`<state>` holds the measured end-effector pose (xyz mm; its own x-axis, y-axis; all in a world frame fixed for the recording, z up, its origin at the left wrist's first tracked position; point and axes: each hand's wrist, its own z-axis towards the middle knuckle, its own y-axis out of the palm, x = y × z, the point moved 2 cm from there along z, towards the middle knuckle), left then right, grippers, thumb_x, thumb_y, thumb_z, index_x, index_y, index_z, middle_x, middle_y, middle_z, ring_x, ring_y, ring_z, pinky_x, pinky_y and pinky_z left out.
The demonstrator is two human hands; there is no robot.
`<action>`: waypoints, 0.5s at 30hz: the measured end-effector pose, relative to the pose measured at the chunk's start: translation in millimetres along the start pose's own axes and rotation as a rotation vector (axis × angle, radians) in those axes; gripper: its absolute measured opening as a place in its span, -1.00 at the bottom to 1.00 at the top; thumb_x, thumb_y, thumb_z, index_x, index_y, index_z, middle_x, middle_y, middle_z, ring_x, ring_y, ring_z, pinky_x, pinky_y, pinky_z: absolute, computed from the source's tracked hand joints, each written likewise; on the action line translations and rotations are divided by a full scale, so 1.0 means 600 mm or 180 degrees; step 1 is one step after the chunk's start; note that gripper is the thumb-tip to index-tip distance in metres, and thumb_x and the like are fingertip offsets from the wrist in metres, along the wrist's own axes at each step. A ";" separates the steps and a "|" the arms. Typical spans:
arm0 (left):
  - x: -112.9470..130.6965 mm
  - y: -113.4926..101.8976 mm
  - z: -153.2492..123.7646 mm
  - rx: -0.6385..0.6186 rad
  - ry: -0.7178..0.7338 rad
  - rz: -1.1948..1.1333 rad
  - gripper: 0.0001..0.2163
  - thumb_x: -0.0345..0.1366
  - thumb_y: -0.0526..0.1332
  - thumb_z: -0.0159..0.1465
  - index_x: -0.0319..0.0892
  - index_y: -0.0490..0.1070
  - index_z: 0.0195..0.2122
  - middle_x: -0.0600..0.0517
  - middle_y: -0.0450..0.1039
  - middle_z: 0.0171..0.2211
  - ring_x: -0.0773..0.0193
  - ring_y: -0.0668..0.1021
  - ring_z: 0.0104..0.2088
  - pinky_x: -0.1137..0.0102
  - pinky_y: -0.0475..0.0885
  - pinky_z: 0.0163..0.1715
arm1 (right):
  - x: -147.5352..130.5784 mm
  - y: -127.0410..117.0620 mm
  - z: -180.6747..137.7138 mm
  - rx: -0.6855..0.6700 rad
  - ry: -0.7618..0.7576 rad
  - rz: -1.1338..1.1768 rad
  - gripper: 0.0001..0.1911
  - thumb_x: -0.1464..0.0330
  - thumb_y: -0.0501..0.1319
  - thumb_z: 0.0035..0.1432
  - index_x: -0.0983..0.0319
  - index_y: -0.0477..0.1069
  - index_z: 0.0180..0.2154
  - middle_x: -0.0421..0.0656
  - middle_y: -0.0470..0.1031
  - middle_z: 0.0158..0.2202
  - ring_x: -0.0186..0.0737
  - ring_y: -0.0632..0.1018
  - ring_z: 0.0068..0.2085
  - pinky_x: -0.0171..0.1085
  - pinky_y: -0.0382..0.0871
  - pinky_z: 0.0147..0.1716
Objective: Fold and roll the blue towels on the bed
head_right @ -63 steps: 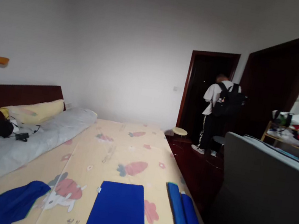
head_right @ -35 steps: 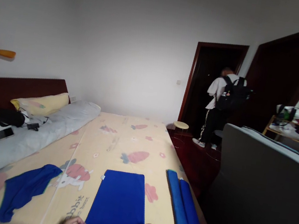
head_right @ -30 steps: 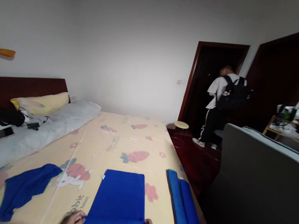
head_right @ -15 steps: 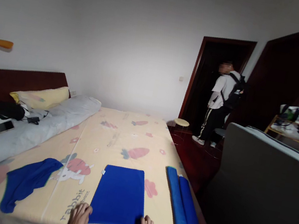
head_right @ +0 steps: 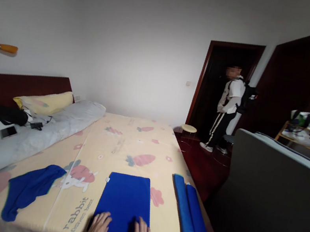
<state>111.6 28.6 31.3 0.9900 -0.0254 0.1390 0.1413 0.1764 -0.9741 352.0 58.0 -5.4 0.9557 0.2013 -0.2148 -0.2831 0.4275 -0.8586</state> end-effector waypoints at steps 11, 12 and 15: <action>-0.042 0.089 -0.019 -0.0202 0.1153 -0.0190 -0.33 -0.32 0.08 0.23 0.17 -0.19 0.32 0.15 0.05 0.31 0.17 0.31 0.26 0.21 0.36 0.16 | 0.003 0.056 -0.030 -0.0084 -0.1422 0.0178 -0.49 0.41 0.05 0.13 0.08 0.36 0.13 -0.20 0.40 0.13 -0.17 0.51 0.08 -0.26 0.44 -0.02; -0.064 0.081 -0.023 -0.0200 0.1048 -0.0158 -0.33 -0.33 0.07 0.24 0.18 -0.21 0.32 0.15 0.03 0.32 0.17 0.30 0.26 0.19 0.35 0.17 | 0.025 0.054 -0.034 -0.0027 -0.1343 0.0123 -0.51 0.37 0.05 0.16 0.08 0.35 0.13 -0.20 0.40 0.13 -0.16 0.51 0.08 -0.25 0.45 -0.03; -0.114 0.058 -0.031 -0.0184 0.0917 -0.0098 -0.35 -0.34 0.04 0.26 0.21 -0.22 0.32 0.16 0.06 0.32 0.19 0.30 0.26 0.18 0.33 0.17 | 0.079 0.046 -0.042 -0.0132 -0.1116 0.0117 -0.49 0.33 0.06 0.17 0.06 0.31 0.16 -0.19 0.37 0.16 -0.13 0.50 0.09 -0.21 0.44 -0.03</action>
<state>48.7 18.3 -15.4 0.9432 -0.3097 0.1203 0.1627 0.1150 -0.9799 391.5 57.1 -51.3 0.8569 0.5094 -0.0793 -0.3064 0.3796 -0.8729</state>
